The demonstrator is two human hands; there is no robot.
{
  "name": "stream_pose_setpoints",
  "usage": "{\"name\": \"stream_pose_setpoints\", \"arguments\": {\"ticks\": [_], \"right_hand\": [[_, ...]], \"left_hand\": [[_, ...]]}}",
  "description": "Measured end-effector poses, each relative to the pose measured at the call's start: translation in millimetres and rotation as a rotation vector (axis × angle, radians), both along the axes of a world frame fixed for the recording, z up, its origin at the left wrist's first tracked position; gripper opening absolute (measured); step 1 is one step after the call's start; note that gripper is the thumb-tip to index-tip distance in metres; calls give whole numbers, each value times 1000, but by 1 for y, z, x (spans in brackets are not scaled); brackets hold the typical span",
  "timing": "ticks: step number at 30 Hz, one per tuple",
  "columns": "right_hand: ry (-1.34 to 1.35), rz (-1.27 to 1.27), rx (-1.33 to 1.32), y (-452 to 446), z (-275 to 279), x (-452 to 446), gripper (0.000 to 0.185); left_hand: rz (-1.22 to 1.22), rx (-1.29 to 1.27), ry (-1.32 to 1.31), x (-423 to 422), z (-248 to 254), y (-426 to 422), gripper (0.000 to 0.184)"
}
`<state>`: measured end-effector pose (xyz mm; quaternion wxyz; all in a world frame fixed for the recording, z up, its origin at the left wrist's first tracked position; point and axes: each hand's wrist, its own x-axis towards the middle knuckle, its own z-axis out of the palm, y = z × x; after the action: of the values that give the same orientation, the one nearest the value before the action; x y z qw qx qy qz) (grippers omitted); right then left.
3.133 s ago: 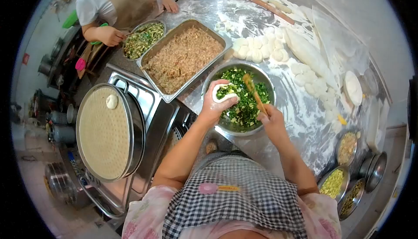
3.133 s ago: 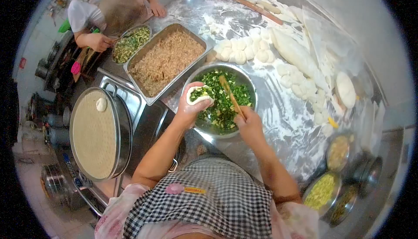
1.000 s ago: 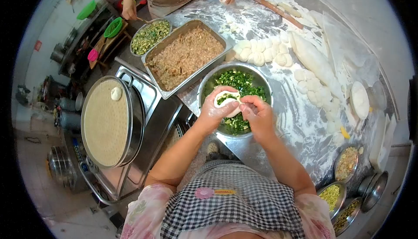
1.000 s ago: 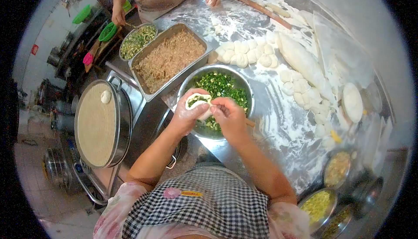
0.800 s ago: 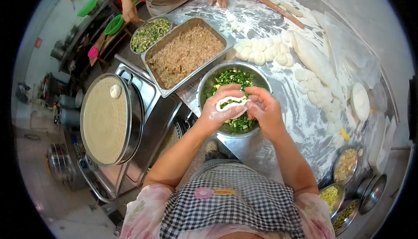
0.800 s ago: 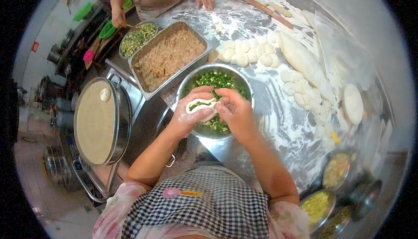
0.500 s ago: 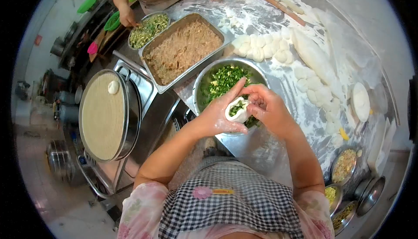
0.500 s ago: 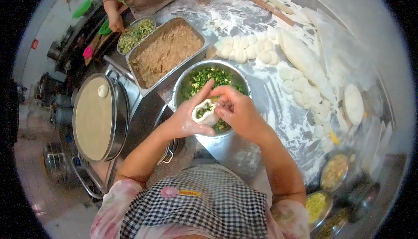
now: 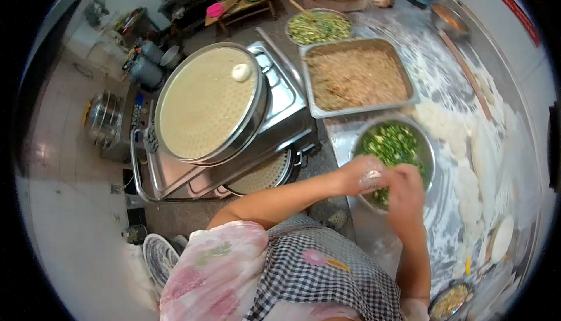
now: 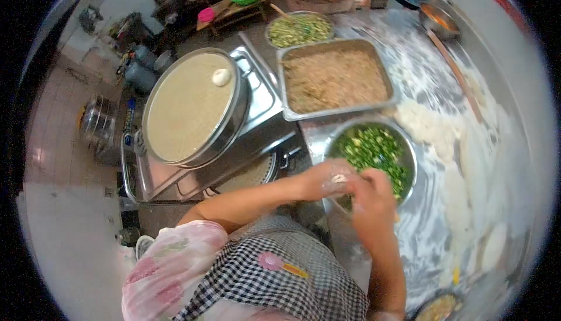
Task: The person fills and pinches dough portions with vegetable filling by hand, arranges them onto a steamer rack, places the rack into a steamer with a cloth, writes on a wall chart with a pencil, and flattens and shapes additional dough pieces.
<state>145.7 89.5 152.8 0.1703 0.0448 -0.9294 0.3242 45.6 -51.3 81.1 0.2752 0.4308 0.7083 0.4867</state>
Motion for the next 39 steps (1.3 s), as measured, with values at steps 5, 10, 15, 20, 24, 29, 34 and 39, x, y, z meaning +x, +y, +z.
{"name": "stream_pose_setpoints", "arguments": {"ticks": [5, 10, 15, 20, 24, 29, 34, 39], "right_hand": [[-235, -126, -464, -25, 2, -18, 19], [-568, 61, -534, -94, -42, -34, 16], [-646, 193, -387, -151, -58, -48, 15], [-746, 172, -349, -178, -66, -54, 16], [-774, 160, -305, -179, -71, -49, 17], [-716, 126, -314, -170, -78, -31, 17], [-660, 126, -365, -155, -78, -10, 20], [-692, 13, -415, -121, -86, 34, 20]], "left_hand": [[262, 58, -904, -4, -12, -103, 39], [814, 228, -780, -26, -56, -219, 43], [1155, 297, 10, -136, -43, -280, 37], [896, 24, 434, -196, -60, -300, 33], [932, -94, 91, -186, -62, -310, 70], [1087, -135, 431, -183, -67, -317, 36], [1051, -159, 371, -205, -92, -336, 23], [975, -397, 532, -218, -77, -335, 24]]}}
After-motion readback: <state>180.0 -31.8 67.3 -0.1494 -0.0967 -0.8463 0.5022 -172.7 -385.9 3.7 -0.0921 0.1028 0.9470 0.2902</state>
